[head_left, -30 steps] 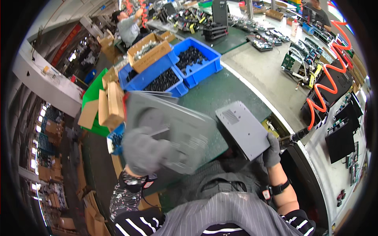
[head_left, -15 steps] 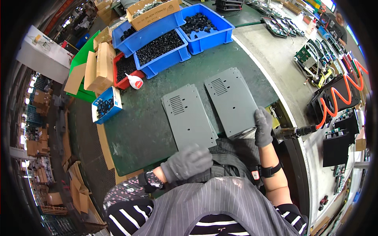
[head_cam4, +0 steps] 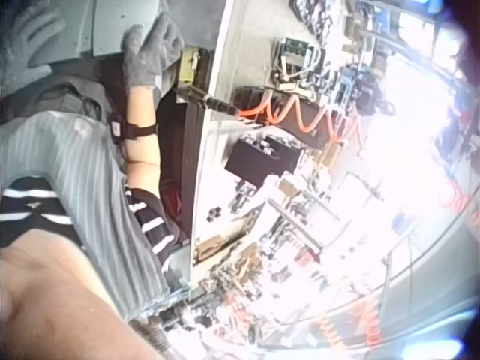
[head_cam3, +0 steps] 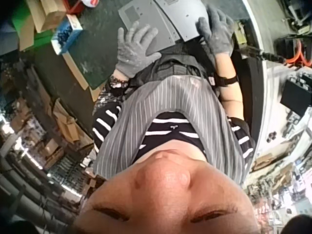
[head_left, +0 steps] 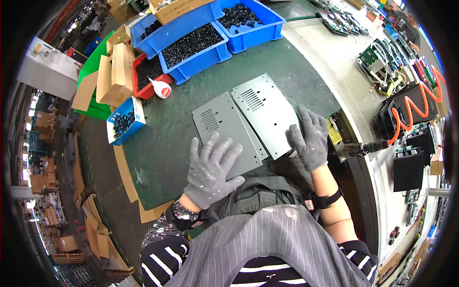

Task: Manually assemble electronic components and secure with screws using a pneumatic screwdriver.

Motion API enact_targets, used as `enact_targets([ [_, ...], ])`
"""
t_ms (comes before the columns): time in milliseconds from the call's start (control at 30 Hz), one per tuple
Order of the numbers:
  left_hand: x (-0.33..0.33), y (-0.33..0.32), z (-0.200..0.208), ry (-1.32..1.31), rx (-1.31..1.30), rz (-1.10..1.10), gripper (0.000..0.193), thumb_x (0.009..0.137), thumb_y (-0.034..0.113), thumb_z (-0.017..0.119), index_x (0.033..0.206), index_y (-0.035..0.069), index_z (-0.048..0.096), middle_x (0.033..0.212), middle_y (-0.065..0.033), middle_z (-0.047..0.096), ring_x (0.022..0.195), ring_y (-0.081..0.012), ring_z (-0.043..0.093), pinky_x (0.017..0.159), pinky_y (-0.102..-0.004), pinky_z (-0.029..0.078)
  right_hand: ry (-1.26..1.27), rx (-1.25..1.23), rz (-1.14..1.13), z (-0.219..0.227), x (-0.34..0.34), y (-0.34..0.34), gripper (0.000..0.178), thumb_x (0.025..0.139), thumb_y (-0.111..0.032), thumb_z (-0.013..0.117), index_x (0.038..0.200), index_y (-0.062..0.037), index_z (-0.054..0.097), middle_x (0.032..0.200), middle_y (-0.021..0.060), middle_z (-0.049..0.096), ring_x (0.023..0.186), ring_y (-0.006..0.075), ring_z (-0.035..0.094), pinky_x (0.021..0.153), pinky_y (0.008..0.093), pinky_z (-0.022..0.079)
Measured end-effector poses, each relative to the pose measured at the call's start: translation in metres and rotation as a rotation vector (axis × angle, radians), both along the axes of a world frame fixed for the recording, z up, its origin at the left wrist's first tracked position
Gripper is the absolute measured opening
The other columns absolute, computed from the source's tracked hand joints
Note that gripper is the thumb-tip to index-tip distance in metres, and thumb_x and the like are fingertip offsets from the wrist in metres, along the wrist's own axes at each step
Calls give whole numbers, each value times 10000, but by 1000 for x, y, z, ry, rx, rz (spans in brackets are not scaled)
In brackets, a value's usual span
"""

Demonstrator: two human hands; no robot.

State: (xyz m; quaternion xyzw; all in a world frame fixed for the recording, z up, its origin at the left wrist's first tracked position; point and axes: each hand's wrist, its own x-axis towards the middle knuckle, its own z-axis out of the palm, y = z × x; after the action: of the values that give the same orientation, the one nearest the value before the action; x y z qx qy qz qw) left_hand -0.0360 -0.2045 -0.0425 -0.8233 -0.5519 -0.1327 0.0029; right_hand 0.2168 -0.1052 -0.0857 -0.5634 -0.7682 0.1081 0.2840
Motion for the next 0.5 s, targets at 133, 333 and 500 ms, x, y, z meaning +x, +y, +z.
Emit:
enact_targets([
  [133, 5, -8, -24, 151, -142, 113, 643, 677, 302, 692, 1283, 181, 512, 1343, -115, 424, 1284, -386, 328, 1050, -574, 252, -220, -19, 235, 17, 0, -7, 845, 675, -605, 646, 1311, -75, 473, 1296, 198, 476, 1190, 380, 418, 1004, 472, 299],
  [333, 4, -13, -18, -3, -70, 116, 586, 610, 93, 600, 1193, 144, 575, 1253, -113, 498, 1248, -371, 381, 958, -469, 413, -298, -113, 295, 24, -10, -13, 826, 602, -350, 785, 1340, -190, 451, 1345, 234, 405, 1175, 443, 408, 1006, 484, 339],
  [500, -8, -25, 6, -106, 138, 166, 443, 590, 51, 605, 1024, 127, 650, 1092, -49, 558, 1056, -286, 476, 892, -407, 435, -174, -39, 225, 15, -5, -15, 731, 620, -131, 712, 1309, -146, 471, 1259, 187, 472, 1114, 375, 471, 938, 430, 437],
])
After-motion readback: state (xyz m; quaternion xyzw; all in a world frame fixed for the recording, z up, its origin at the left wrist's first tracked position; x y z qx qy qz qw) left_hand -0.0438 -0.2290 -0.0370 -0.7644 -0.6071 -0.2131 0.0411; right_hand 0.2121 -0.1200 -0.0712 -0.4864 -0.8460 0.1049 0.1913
